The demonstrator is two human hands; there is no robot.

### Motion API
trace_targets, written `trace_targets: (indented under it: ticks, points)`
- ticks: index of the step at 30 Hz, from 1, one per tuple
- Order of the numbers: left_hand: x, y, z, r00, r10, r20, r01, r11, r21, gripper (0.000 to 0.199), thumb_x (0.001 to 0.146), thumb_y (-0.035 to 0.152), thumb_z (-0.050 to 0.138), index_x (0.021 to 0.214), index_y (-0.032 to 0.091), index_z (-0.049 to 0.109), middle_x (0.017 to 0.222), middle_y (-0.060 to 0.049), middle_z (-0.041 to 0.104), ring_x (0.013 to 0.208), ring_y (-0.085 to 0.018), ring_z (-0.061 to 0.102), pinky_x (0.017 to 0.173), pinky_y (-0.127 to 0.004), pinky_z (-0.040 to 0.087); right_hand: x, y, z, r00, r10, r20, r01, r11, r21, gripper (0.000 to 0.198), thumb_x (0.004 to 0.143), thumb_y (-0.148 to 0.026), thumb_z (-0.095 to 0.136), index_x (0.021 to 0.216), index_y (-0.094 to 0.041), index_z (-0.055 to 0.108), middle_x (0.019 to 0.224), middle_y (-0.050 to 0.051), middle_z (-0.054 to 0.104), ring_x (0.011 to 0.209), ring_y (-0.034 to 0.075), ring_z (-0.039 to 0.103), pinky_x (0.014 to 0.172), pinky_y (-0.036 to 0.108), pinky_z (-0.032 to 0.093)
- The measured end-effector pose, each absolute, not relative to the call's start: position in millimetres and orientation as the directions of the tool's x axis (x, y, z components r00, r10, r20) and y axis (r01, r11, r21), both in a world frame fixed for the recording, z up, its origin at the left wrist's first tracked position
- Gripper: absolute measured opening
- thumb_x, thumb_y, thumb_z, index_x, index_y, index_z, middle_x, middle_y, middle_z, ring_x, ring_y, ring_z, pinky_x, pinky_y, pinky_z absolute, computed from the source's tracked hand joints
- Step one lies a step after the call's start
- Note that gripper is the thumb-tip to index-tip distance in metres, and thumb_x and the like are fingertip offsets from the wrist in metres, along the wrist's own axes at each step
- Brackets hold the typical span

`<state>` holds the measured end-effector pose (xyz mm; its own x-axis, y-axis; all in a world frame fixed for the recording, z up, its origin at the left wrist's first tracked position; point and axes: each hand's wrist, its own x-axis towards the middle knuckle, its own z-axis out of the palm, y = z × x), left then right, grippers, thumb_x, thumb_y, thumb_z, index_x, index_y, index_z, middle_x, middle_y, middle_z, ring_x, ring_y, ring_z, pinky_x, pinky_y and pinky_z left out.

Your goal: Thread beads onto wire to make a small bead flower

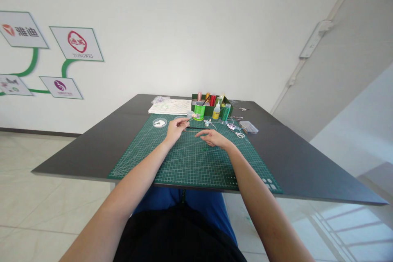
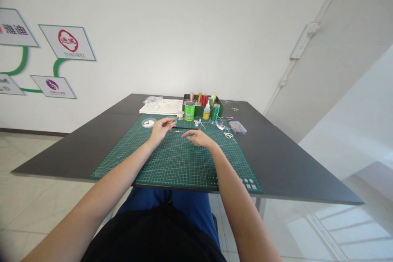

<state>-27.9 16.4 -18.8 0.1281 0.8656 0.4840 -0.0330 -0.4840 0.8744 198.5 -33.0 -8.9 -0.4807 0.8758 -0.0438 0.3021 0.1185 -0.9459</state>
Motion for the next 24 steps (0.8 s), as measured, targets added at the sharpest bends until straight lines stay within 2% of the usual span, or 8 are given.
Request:
trace_targets:
  ticks: [9,17,24]
  points:
    - [-33.9,21.4,-19.6,0.067,0.874,0.482,0.032,-0.485,0.874,0.035,0.075,0.038,0.075,0.101,0.015,0.077,0.078,-0.006,0.073,0.066,-0.015,0.062,0.061,-0.027,0.051,198.7,-35.2,-6.2,-0.520,0.851,-0.077,0.272,0.079,-0.959,0.041,0.086,-0.036,0.063,0.117,-0.008,0.067,0.041,-0.012,0.032,0.038,0.007,0.023,0.042,0.021,0.018]
    - [-36.4,25.5,-21.8,0.067,0.885,0.461,0.104,-0.466,0.879,0.030,0.075,0.031,0.073,0.099,0.014,0.077,0.076,-0.006,0.073,0.061,-0.014,0.060,0.061,-0.027,0.049,201.4,-36.1,-4.5,-0.585,0.809,-0.056,0.213,0.087,-0.973,0.040,0.086,-0.034,0.064,0.114,-0.006,0.071,0.044,-0.011,0.035,0.040,0.006,0.024,0.043,0.022,0.018]
    - [-38.6,21.9,-20.1,0.084,0.854,0.513,0.315,-0.511,0.800,0.019,0.077,0.023,0.073,0.094,0.018,0.079,0.077,-0.004,0.073,0.063,-0.015,0.060,0.067,-0.029,0.049,199.9,-40.3,0.2,-0.629,0.777,-0.025,0.141,0.082,-0.987,0.041,0.087,-0.033,0.066,0.116,-0.006,0.072,0.043,-0.010,0.035,0.041,0.006,0.022,0.044,0.023,0.017]
